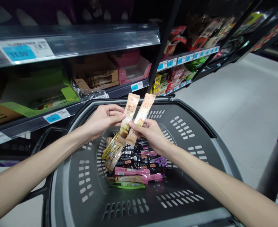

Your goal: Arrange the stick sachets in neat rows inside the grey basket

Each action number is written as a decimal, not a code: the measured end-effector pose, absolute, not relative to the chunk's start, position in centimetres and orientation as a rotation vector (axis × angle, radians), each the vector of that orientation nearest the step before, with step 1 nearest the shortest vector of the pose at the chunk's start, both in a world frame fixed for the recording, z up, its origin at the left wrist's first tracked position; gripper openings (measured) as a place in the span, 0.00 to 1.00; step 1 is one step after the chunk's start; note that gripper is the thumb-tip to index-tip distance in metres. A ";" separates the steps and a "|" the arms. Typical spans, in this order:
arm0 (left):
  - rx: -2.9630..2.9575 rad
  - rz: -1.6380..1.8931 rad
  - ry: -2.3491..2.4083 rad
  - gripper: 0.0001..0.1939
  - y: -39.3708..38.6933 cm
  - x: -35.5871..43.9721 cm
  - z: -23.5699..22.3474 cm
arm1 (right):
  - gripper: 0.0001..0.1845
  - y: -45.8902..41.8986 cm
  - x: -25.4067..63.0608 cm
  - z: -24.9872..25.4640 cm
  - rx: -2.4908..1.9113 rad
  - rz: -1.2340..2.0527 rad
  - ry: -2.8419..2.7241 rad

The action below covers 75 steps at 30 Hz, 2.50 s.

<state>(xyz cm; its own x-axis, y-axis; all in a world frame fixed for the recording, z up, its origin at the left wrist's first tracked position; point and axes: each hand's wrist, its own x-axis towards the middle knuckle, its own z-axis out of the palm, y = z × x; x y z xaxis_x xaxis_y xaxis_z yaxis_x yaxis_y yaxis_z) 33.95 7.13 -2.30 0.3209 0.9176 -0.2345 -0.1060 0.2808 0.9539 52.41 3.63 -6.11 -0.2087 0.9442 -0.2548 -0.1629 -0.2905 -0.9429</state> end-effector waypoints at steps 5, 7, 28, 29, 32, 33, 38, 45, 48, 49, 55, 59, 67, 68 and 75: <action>1.041 0.870 0.984 0.03 7.2 34.0 -2.3 | 0.11 3.7 52.6 -6.1 -1.146 1.637 -1.058; 1.041 0.870 0.979 0.03 7.2 34.0 -2.4 | 0.12 3.6 52.6 -6.1 -1.131 1.642 -1.066; 1.053 0.860 0.997 0.03 7.1 34.1 -2.3 | 0.16 3.5 52.3 -5.8 -1.164 1.614 -1.055; 1.053 0.859 0.998 0.03 7.1 34.1 -2.3 | 0.16 3.5 52.3 -5.8 -1.169 1.607 -1.055; 1.056 0.857 0.997 0.03 7.1 34.1 -2.3 | 0.17 3.5 52.4 -5.8 -1.176 1.594 -1.053; 1.056 0.857 0.998 0.03 7.1 34.1 -2.3 | 0.18 3.5 52.4 -5.8 -1.178 1.593 -1.052; 1.058 0.849 0.990 0.03 7.1 34.1 -2.4 | 0.18 3.3 52.3 -5.7 -1.193 1.579 -1.059; 1.093 0.834 0.972 0.04 7.1 34.1 -2.4 | 0.17 3.3 52.4 -5.7 -1.157 1.609 -1.023; 1.152 0.840 0.965 0.07 7.2 34.0 -2.7 | 0.16 3.3 52.3 -5.6 -1.164 1.600 -1.032; 1.201 0.843 0.965 0.10 7.2 34.0 -2.9 | 0.15 3.3 52.2 -5.6 -1.168 1.580 -1.036; 1.672 0.724 0.993 0.21 7.0 33.4 -3.8 | 0.11 3.7 51.9 -4.6 -1.205 1.466 -1.026; 1.752 0.671 1.016 0.21 6.6 33.2 -3.3 | 0.11 4.3 52.4 -3.5 -1.204 1.494 -1.006; 1.989 0.633 1.207 0.21 7.7 32.3 -2.4 | 0.11 5.9 55.8 -0.2 -1.123 1.495 -1.291; 2.032 0.616 1.247 0.22 8.2 32.0 -2.1 | 0.10 6.0 56.4 0.4 -1.085 1.475 -1.333; 2.401 0.474 1.571 0.13 15.1 30.5 2.1 | 0.04 6.1 59.5 2.6 -0.883 1.332 -1.380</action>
